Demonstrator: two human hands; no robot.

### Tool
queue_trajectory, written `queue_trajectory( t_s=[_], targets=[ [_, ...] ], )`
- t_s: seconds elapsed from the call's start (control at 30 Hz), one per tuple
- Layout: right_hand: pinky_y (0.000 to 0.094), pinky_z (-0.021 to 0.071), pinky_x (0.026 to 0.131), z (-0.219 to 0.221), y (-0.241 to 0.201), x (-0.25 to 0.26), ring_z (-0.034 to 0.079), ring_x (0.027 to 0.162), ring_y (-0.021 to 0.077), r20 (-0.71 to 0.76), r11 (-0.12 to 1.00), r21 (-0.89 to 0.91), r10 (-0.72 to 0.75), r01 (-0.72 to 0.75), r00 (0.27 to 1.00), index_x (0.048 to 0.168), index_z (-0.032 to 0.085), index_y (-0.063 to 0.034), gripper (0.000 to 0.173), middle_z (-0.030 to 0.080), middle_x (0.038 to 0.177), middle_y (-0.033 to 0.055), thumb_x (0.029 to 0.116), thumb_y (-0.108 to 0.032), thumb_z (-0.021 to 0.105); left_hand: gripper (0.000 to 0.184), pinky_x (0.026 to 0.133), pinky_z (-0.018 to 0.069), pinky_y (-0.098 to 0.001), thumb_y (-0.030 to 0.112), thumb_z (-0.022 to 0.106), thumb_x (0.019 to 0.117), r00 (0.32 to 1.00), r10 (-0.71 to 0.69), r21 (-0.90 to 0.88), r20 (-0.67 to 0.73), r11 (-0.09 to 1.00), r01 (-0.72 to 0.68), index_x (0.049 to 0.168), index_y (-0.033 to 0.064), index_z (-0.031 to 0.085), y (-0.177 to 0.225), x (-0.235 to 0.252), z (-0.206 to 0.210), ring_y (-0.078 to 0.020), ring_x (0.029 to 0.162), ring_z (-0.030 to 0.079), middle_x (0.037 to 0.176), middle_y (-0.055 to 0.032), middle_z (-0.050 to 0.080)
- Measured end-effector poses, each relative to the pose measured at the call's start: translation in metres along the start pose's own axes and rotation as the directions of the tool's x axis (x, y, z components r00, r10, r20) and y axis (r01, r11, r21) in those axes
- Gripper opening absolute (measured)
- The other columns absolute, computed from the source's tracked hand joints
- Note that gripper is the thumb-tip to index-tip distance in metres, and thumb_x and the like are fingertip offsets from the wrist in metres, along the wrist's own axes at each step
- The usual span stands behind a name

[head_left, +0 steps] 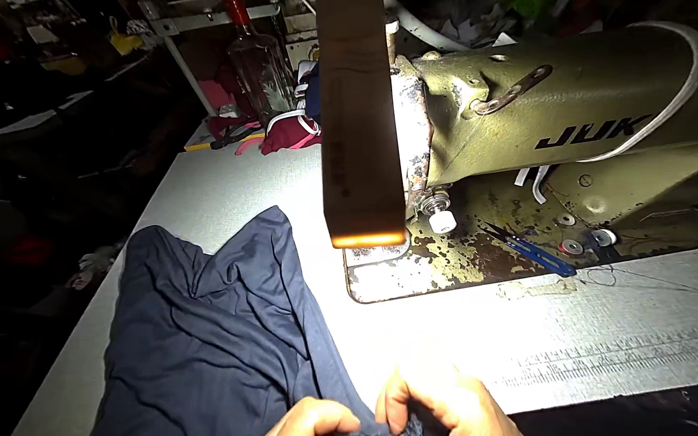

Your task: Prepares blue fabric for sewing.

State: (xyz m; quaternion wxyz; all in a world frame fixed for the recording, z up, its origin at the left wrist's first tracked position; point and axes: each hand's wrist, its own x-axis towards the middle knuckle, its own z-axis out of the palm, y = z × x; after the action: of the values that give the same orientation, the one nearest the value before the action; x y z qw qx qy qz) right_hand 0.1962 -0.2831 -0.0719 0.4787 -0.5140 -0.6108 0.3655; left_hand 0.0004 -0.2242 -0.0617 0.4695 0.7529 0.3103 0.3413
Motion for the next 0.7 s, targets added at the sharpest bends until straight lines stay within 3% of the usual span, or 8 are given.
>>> queue_trajectory(
  t_s=[0.13,0.27,0.33,0.5,0.6,0.7],
  targets=[
    [0.0447,0.0439,0.087,-0.001,-0.007,0.000,0.065,0.087,0.0231,0.011,1.000,-0.007,0.020,-0.020,1.000,0.098,0.071,0.0004,0.011,0.069,0.087,0.0133,0.0899,-0.002,0.063,0.014,0.080,0.0501,-0.0155,0.000,0.062,0.0926,1.000,-0.024,0.002,0.001,1.000,0.024,0.095,-0.0083,0.073,0.001,0.001,-0.001,0.0011,0.087,0.061,0.088,-0.0069,0.070],
    [0.0234,0.0492,0.075,0.001,-0.005,0.001,0.063,0.081,0.0088,0.016,0.982,0.166,0.092,-0.094,0.996,0.098,0.072,0.0041,0.012,0.069,0.087,0.0110,0.0927,-0.003,0.065,0.017,0.081,0.0531,-0.0163,-0.005,0.055,0.0952,0.994,-0.107,-0.159,0.010,0.981,0.107,0.095,-0.0013,0.071,0.000,0.003,0.000,0.0063,0.089,0.063,0.092,0.0071,0.072],
    [0.0179,0.0473,0.071,0.001,-0.002,0.001,0.060,0.078,0.0018,-0.007,0.954,0.277,0.121,-0.114,0.993,0.095,0.072,0.0056,0.011,0.068,0.085,0.0077,0.0940,-0.003,0.064,0.021,0.079,0.0548,-0.0169,-0.006,0.053,0.0958,0.989,-0.149,-0.212,0.017,0.966,0.149,0.096,0.0030,0.071,-0.001,0.003,0.000,0.0068,0.086,0.065,0.091,0.0112,0.073],
    [0.0120,0.0476,0.066,-0.003,0.010,0.003,0.057,0.070,-0.0070,-0.124,0.925,0.344,0.216,-0.162,0.969,0.091,0.071,-0.0023,0.007,0.065,0.078,-0.0062,0.0928,-0.005,0.065,0.024,0.060,0.0504,-0.0122,-0.004,0.052,0.0962,0.972,-0.234,-0.227,0.008,0.947,0.229,0.098,0.0087,0.071,-0.007,0.002,-0.006,0.0091,0.070,0.060,0.089,0.0157,0.070],
    [0.0126,0.0491,0.070,-0.003,0.010,0.002,0.059,0.075,-0.0063,-0.185,0.925,0.358,0.205,-0.129,0.961,0.092,0.071,-0.0019,0.006,0.067,0.082,-0.0054,0.0920,-0.004,0.065,0.019,0.056,0.0488,-0.0102,-0.005,0.059,0.0931,0.975,-0.221,-0.250,0.021,0.943,0.219,0.100,0.0054,0.073,-0.011,0.000,-0.007,0.0089,0.068,0.058,0.098,0.0108,0.067],
    [0.0155,0.0519,0.078,-0.002,0.009,0.001,0.064,0.086,-0.0033,-0.188,0.930,0.362,0.140,-0.064,0.972,0.094,0.071,0.0005,0.008,0.073,0.094,0.0009,0.0923,-0.003,0.065,0.016,0.063,0.0513,-0.0119,-0.004,0.064,0.0911,0.983,-0.182,-0.269,0.024,0.946,0.181,0.101,0.0043,0.073,-0.009,-0.002,-0.004,0.0072,0.075,0.060,0.104,0.0085,0.069]
  ],
)
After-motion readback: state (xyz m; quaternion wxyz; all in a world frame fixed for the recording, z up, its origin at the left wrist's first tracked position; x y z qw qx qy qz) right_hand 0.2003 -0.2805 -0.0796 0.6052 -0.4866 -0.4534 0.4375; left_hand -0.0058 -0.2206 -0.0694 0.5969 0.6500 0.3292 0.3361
